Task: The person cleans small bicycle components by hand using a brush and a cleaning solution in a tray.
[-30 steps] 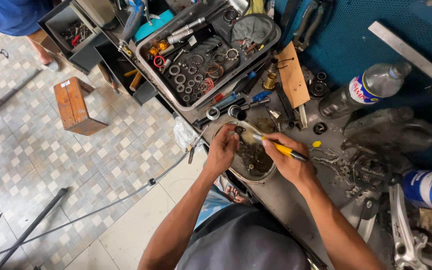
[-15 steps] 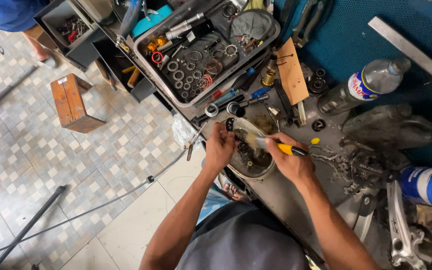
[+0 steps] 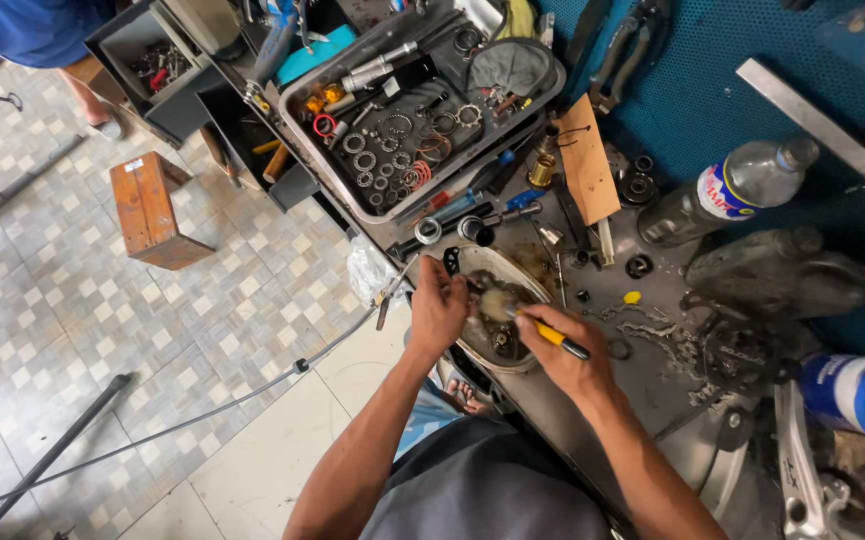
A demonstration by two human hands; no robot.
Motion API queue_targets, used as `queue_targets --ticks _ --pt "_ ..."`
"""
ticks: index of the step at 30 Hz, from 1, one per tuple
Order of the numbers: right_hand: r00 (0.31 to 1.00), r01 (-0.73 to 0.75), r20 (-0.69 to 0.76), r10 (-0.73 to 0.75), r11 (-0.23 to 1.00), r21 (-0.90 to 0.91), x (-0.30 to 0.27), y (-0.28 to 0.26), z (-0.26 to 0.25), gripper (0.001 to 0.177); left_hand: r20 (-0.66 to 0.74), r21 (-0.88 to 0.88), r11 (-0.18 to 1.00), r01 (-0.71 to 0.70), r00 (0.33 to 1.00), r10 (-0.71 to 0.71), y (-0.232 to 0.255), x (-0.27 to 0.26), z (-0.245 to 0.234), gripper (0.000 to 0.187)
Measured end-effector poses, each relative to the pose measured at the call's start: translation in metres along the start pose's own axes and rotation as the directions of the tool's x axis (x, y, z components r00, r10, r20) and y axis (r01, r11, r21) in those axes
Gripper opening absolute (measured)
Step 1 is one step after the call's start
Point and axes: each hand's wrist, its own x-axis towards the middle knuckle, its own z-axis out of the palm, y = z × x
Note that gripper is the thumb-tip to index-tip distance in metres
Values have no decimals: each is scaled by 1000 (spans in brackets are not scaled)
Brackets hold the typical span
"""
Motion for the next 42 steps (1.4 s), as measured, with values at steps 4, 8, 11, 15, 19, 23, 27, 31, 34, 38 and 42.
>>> queue_targets --ticks 4,8,11,15,19,23,27,31,34,38,42 --pt "989 -147 -21 147 989 -4 1 27 -6 28 28 -227 969 94 996 -90 4 -1 -1 16" --pt "966 -252 22 256 931 263 12 69 -5 30 75 -284 954 98 994 -80 7 3 -6 13" --pt "962 -257 63 265 807 531 15 87 -1 32 92 -316 942 114 992 -89 4 6 -6 17" --pt "952 -305 79 297 876 375 20 84 -9 33 95 -318 943 96 993 -69 1 7 -2 18" --pt "969 -235 14 245 910 340 15 60 -12 30 87 -265 961 82 994 -60 -2 9 0 20" --pt "961 -275 -2 275 961 -21 11 37 -18 26 102 -193 981 -23 994 43 16 9 3 17" --pt "986 -168 -23 168 986 -18 5 37 -22 27 206 290 884 -367 926 316 82 -6 -4 21" --pt "996 -92 -9 91 995 -43 -3 42 -23 25 433 431 592 -680 732 526 156 -28 -6 23" --pt "994 -108 0 108 990 -87 -6 47 -23 24 475 361 297 -884 448 758 166 -45 -7 40" --pt "995 -95 -52 90 990 -103 -11 52 -21 24 614 428 397 -812 584 532 107 -16 12 47" --pt "978 -208 12 208 974 84 -10 44 -23 26 527 470 497 -730 683 505 88 -1 10 38"
